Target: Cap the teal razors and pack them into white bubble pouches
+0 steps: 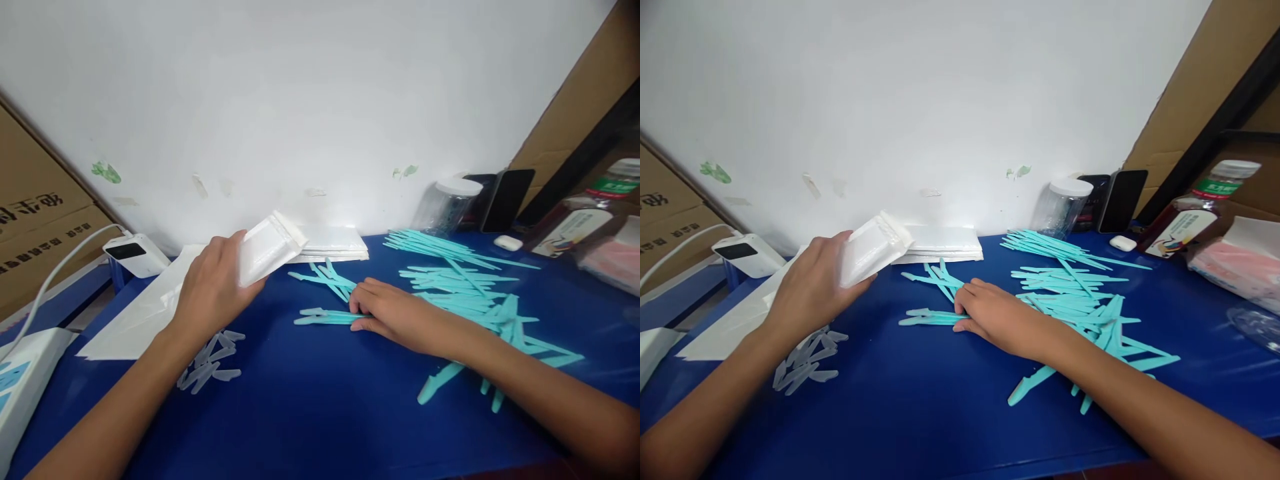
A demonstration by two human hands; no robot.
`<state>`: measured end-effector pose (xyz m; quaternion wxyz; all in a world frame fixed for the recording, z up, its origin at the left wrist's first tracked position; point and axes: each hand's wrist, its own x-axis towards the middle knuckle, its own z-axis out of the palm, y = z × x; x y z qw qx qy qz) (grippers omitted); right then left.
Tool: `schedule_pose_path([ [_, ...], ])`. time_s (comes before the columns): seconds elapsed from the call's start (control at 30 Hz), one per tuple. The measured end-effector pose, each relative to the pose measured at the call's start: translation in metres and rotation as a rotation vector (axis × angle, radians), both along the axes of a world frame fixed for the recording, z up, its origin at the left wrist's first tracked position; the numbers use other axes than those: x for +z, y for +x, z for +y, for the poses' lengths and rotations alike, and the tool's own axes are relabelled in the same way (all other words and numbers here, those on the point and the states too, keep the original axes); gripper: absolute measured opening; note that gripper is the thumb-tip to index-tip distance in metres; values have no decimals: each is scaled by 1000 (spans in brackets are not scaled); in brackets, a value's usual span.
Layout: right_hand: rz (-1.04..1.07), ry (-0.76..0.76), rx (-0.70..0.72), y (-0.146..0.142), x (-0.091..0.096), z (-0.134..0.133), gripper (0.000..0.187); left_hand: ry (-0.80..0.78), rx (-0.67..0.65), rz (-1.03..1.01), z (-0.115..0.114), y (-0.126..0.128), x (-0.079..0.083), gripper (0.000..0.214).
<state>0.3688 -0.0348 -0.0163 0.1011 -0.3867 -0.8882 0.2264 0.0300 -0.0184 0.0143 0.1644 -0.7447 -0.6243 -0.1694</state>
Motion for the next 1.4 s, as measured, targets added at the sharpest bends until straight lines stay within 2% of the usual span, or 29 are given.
schedule_pose_path([
  [0.13,-33,0,-12,-1,5,-4,23,11,-151,25,2,-3,-5,80],
  [0.27,-140,106,27,-8,8,-10,21,-27,-253,48,4,-6,-5,85],
  [0.4,-218,227,47,-14,4,-14,20,-28,-260,59,5,-8,-6,84],
  [0.57,-165,209,-16,-12,3,-11,22,-36,-270,49,7,-9,-8,86],
  [0.67,-165,208,4,-13,3,-10,26,-32,-284,49,8,-10,-9,87],
  [0.87,-235,369,75,-16,-5,-13,27,-36,-283,46,7,-10,-9,85],
  [1.03,-324,437,57,-18,-11,-12,30,-34,-284,47,7,-11,-8,86],
  [1.23,-258,346,77,-20,-9,-15,21,-35,-270,59,8,-11,-8,84],
  [1.3,-183,278,73,-18,-3,-16,20,-38,-267,58,8,-12,-8,83],
  [1.4,-97,123,-12,-6,9,-13,25,-49,-270,58,9,-14,-7,83],
])
